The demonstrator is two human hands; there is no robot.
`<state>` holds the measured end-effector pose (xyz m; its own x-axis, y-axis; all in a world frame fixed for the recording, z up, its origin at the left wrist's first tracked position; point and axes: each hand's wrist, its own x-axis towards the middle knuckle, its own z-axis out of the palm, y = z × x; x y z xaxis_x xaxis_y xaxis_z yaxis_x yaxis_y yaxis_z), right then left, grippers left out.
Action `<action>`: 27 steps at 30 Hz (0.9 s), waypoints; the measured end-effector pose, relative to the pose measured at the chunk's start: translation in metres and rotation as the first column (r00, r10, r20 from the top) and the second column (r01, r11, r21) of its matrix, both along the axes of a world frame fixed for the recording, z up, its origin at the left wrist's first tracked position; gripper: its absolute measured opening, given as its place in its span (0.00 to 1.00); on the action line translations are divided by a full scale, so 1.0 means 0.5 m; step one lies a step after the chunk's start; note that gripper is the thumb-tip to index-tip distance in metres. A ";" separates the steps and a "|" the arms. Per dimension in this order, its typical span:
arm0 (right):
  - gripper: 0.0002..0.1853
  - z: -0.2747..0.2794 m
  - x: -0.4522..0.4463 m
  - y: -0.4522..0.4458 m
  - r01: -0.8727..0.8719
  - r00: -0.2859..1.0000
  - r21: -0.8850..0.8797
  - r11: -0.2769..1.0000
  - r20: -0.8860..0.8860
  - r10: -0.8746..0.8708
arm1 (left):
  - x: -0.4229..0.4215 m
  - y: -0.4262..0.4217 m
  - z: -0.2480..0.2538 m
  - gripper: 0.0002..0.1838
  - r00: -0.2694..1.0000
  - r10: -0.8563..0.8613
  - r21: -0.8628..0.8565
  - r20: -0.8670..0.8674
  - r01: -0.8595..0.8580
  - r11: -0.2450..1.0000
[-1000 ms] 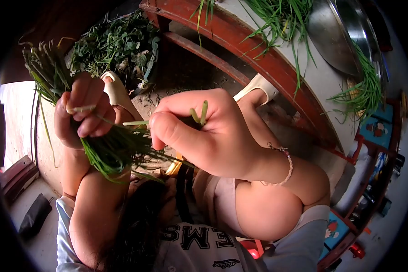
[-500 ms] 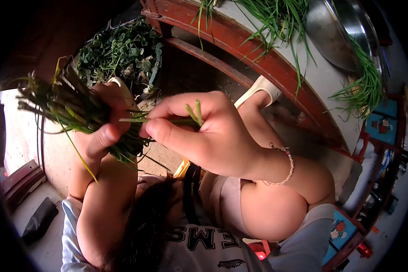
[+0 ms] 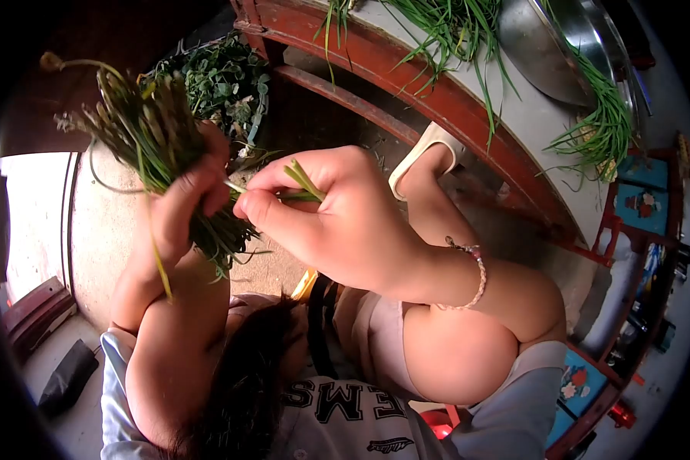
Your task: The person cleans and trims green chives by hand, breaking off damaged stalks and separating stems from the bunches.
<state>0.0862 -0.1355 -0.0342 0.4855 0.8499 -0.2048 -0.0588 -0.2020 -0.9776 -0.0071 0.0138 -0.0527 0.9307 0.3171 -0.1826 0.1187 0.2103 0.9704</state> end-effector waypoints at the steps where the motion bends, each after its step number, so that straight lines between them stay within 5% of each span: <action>1: 0.06 0.002 0.001 -0.001 -0.006 1.000 0.000 1.000 -0.011 0.006 | 0.000 0.004 -0.009 0.04 0.997 0.066 -0.017 0.046 -0.065 0.998; 4: 0.08 -0.009 0.000 -0.002 0.023 0.999 0.085 0.996 -0.035 -0.020 | 0.002 0.007 -0.013 0.07 0.966 0.230 -0.020 0.115 -0.229 0.973; 6: 0.09 -0.007 0.003 -0.002 0.054 0.998 0.170 0.984 -0.051 -0.046 | -0.004 0.018 -0.026 0.09 0.966 0.202 -0.027 0.161 -0.200 0.979; 9: 0.09 0.012 0.013 -0.002 -0.003 0.965 0.038 0.999 -0.260 0.013 | -0.015 0.016 -0.025 0.13 0.970 0.085 0.019 0.227 -0.092 0.996; 13: 0.10 0.014 0.012 0.002 -0.118 0.895 -0.037 0.992 -0.436 0.091 | -0.017 0.015 0.005 0.09 0.994 -0.108 0.191 0.025 0.102 0.976; 18: 0.11 -0.010 0.000 0.006 -0.240 0.816 0.051 0.969 -0.531 0.230 | -0.005 -0.003 -0.010 0.15 0.994 -0.027 0.183 0.105 0.007 0.983; 20: 0.11 -0.011 -0.004 0.008 -0.334 0.789 0.045 0.941 -0.534 0.305 | -0.002 -0.003 -0.013 0.14 0.972 -0.097 0.303 0.212 0.029 0.953; 27: 0.12 -0.006 -0.004 0.012 -0.391 0.710 0.034 0.920 -0.624 0.325 | -0.006 -0.019 0.013 0.12 0.992 -0.118 0.001 0.035 0.118 0.993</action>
<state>0.0842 -0.1293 -0.0373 -0.1076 0.8944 -0.4341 -0.5347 -0.4202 -0.7332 -0.0103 0.0041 -0.0462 0.9674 0.2043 -0.1499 0.1092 0.1978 0.9742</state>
